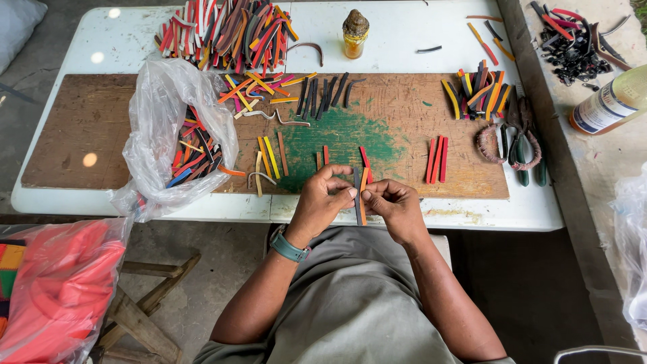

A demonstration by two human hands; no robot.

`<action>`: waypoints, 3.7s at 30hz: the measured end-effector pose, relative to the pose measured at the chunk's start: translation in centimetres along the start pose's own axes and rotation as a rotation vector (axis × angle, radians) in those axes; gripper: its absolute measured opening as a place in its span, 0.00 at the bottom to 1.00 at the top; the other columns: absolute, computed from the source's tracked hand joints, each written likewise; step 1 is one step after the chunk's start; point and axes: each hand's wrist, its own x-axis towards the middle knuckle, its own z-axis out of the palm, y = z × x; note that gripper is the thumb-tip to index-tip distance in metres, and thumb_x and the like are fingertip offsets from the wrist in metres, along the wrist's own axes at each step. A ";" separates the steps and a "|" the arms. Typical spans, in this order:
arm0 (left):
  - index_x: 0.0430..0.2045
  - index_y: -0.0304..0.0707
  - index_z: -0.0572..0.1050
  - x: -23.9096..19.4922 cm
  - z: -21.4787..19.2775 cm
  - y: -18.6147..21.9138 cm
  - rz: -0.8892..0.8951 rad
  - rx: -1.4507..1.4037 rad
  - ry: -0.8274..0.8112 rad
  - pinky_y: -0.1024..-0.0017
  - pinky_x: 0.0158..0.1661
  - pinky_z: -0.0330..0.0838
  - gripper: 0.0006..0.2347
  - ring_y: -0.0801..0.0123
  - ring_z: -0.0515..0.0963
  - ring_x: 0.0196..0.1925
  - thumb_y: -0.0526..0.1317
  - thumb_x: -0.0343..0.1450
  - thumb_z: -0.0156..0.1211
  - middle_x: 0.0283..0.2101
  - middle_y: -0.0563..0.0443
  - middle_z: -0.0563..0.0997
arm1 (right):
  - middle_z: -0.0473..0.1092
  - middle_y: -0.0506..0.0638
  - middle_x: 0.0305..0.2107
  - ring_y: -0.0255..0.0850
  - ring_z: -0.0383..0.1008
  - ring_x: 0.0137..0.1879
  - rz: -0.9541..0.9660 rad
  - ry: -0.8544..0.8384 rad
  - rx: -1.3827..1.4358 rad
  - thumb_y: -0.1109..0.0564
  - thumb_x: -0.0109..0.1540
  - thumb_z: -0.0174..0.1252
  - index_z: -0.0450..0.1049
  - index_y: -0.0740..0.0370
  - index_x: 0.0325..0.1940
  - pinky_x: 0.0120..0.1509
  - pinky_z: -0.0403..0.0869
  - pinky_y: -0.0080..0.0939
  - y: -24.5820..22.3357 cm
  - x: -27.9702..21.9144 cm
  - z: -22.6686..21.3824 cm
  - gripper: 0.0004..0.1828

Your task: The person sorts and aligns small colored strips of material on a wooden board. They repeatedly pick up individual strips, compare them, and place them into small color-coded piles on the board.

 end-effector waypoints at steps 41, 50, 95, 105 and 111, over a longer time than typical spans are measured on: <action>0.46 0.30 0.72 0.2 -0.1 0.4 0.153 0.107 0.071 0.75 0.39 0.81 0.13 0.72 0.85 0.40 0.31 0.69 0.65 0.38 0.45 0.85 | 0.78 0.55 0.32 0.37 0.80 0.37 -0.046 -0.029 0.033 0.60 0.63 0.64 0.78 0.70 0.44 0.45 0.82 0.39 -0.8 0.1 0.3 0.10; 0.44 0.30 0.73 -0.1 0.0 0.5 0.130 0.212 0.093 0.76 0.38 0.80 0.13 0.72 0.86 0.40 0.32 0.68 0.66 0.38 0.44 0.86 | 0.78 0.54 0.32 0.37 0.80 0.37 -0.026 -0.023 -0.006 0.60 0.63 0.64 0.78 0.70 0.44 0.45 0.82 0.39 -0.9 0.0 0.5 0.10; 0.42 0.30 0.70 0.5 2.0 1.3 0.203 0.250 0.210 0.75 0.37 0.81 0.13 0.72 0.86 0.38 0.32 0.67 0.68 0.36 0.45 0.86 | 0.77 0.48 0.32 0.33 0.77 0.37 -0.029 0.162 0.045 0.61 0.62 0.62 0.76 0.65 0.46 0.44 0.79 0.37 -1.8 -0.8 1.5 0.10; 0.41 0.29 0.72 0.8 2.0 -0.6 0.221 0.141 0.162 0.74 0.40 0.81 0.12 0.70 0.86 0.41 0.32 0.69 0.69 0.37 0.44 0.85 | 0.76 0.51 0.31 0.36 0.75 0.34 -0.088 0.162 -0.047 0.63 0.64 0.64 0.77 0.72 0.44 0.39 0.78 0.39 -1.2 -0.7 1.4 0.08; 0.44 0.29 0.72 0.7 2.4 -1.0 0.200 0.149 0.109 0.74 0.40 0.78 0.16 0.72 0.84 0.42 0.30 0.65 0.69 0.37 0.45 0.84 | 0.75 0.48 0.29 0.34 0.74 0.34 -0.065 0.147 0.052 0.65 0.62 0.62 0.76 0.68 0.48 0.41 0.78 0.35 -1.1 -1.1 0.1 0.10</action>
